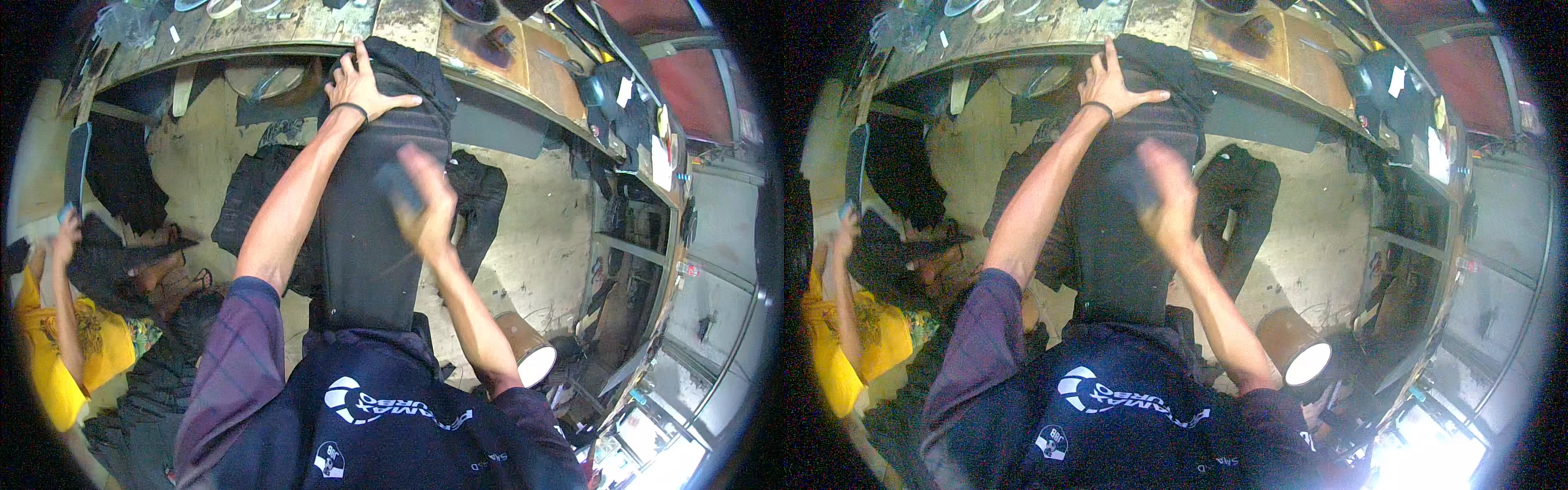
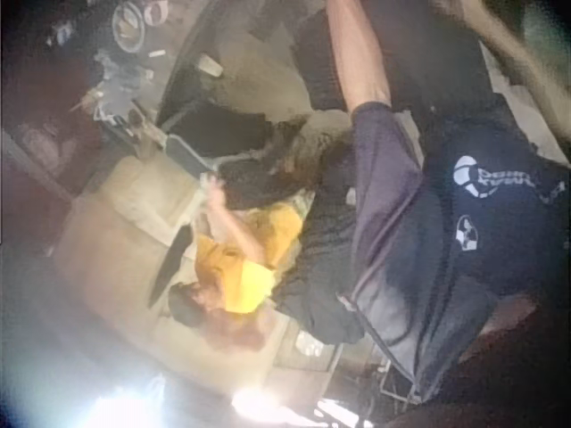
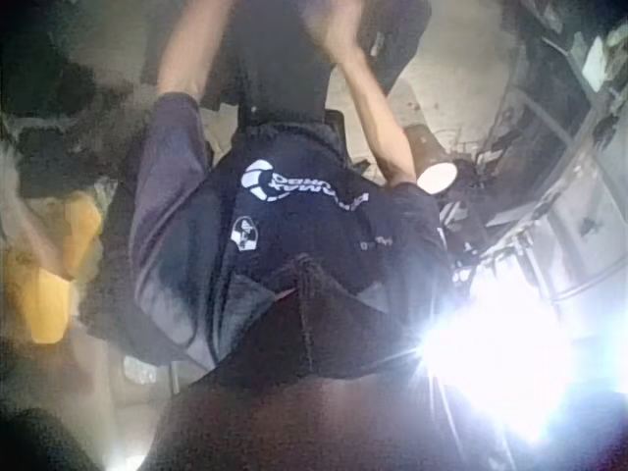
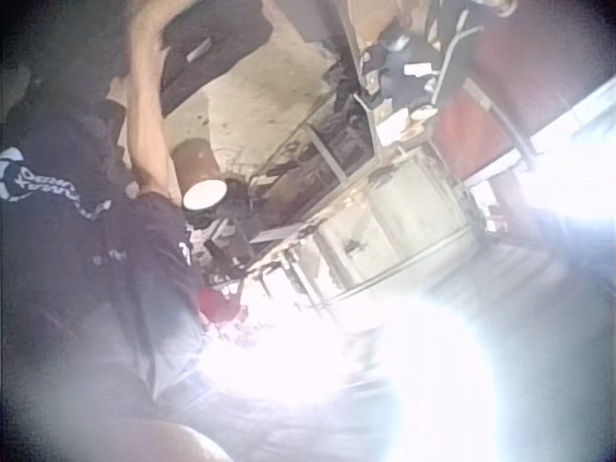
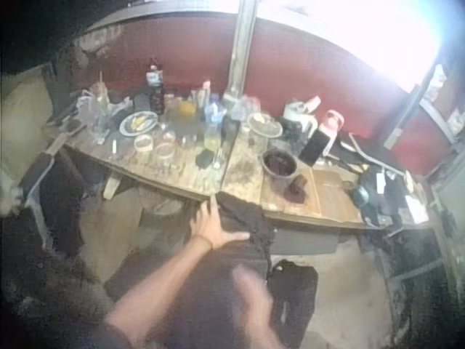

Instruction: The person repeatedly scrubs a black t-shirt on a wooden table using a small dark sponge. They flip the shirt over and continue scrubbing different areas. Another person in a yellow shirt is visible nearby, also handling fabric.

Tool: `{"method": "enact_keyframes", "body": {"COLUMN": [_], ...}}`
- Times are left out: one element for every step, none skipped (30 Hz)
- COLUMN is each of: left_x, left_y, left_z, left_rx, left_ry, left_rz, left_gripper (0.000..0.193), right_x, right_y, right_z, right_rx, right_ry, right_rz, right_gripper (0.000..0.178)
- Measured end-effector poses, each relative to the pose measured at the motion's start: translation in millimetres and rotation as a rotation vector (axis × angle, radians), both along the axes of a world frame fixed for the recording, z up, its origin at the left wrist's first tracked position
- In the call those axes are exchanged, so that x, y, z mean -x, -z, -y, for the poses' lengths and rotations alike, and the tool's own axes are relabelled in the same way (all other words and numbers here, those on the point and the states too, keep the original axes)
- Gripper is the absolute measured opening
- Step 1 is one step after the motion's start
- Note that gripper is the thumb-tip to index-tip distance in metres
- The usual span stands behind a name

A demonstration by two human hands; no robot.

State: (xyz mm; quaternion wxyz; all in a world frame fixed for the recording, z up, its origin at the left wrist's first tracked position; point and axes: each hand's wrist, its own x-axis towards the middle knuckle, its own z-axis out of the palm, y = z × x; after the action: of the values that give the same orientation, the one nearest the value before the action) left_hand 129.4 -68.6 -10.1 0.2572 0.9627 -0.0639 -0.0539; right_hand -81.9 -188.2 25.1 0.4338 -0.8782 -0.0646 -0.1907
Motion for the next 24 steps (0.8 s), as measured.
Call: {"method": "enact_keyframes", "body": {"left_x": [-4, -8, -13, -15, -18, -18, -20, -21, -22, -24, -26, -28, -30, -31, -33, -32, -32, -31, -30, -30, -29, -30, -31, -33], "left_y": [1, 0, -2, -4, -7, -9, -12, -14, -15, -16, -15, -13, -11, -8, -5, -2, -1, 0, -1, -2, -4, -7, -10, -12], "left_z": [0, 1, 0, 0, -1, -1, -2, -3, -4, -5, -6, -7, -7, -7, -7, -6, -5, -4, -4, -4, -4, -5, -6, -7], "left_rx": [0.037, 0.043, -0.004, -0.001, -0.003, -0.027, -0.019, -0.019, -0.019, 0.0, -0.003, -0.018, -0.028, -0.039, -0.035, -0.032, -0.027, -0.03, -0.025, -0.02, -0.016, -0.029, -0.022, -0.019], "left_ry": [0.001, 0.016, 0.038, 0.061, 0.077, 0.088, 0.088, 0.095, 0.106, 0.116, 0.109, 0.115, 0.134, 0.131, 0.119, 0.125, 0.133, 0.115, 0.109, 0.109, 0.104, 0.115, 0.121, 0.13], "left_rz": [0.059, 0.091, 0.004, -0.017, -0.032, -0.009, -0.021, -0.043, -0.076, -0.06, -0.036, -0.057, -0.08, -0.069, -0.047, -0.042, -0.043, 0.0, 0.007, 0.009, 0.012, -0.006, -0.006, -0.043], "left_gripper": [0.17, 0.171, 0.17, 0.17, 0.169, 0.169, 0.168, 0.167, 0.166, 0.167, 0.167, 0.167, 0.168, 0.167, 0.169, 0.17, 0.171, 0.17, 0.169, 0.168, 0.168, 0.167, 0.165, 0.164], "right_x": [49, 60, 93, 92, 89, 76, 45, 6, -30, -67, -83, -91, -86, -57, -12, 32, 85, 115, 139, 132, 126, 90, 53, -9], "right_y": [-5, -4, -10, -7, -8, -5, -3, 1, 5, 7, 13, 15, 21, 21, 24, 20, 26, 27, 21, 17, 11, 12, 14, 4], "right_z": [-20, -30, -42, -46, -46, -43, -34, -24, -16, -8, -7, -6, -9, -14, -23, -29, -38, -39, -42, -37, -33, -25, -22, -11], "right_rx": [-0.025, -0.074, -0.102, -0.044, -0.05, -0.107, -0.127, -0.03, 0.026, 0.0, 0.028, -0.018, -0.085, -0.067, -0.075, -0.114, -0.124, -0.162, -0.395, -0.365, -0.327, -0.235, -0.106, -0.04], "right_ry": [-0.187, -0.409, -0.535, -0.717, -0.752, -0.852, -0.92, -1.001, -1.017, -0.965, -0.877, -0.806, -0.735, -0.645, -0.667, -0.706, -0.745, -0.829, -0.871, -0.985, -1.121, -1.066, -1.078, -0.918], "right_rz": [-0.168, -0.24, -0.465, -0.411, -0.469, -0.5, -0.635, -0.519, -0.379, -0.327, -0.209, -0.255, -0.261, -0.284, -0.383, -0.445, -0.477, -0.503, -0.569, -0.643, -0.692, -0.573, -0.454, -0.409], "right_gripper": [0.075, 0.081, 0.085, 0.085, 0.082, 0.08, 0.078, 0.078, 0.079, 0.078, 0.078, 0.077, 0.076, 0.077, 0.083, 0.078, 0.068, 0.059, 0.052, 0.052, 0.052, 0.054, 0.057, 0.06]}}
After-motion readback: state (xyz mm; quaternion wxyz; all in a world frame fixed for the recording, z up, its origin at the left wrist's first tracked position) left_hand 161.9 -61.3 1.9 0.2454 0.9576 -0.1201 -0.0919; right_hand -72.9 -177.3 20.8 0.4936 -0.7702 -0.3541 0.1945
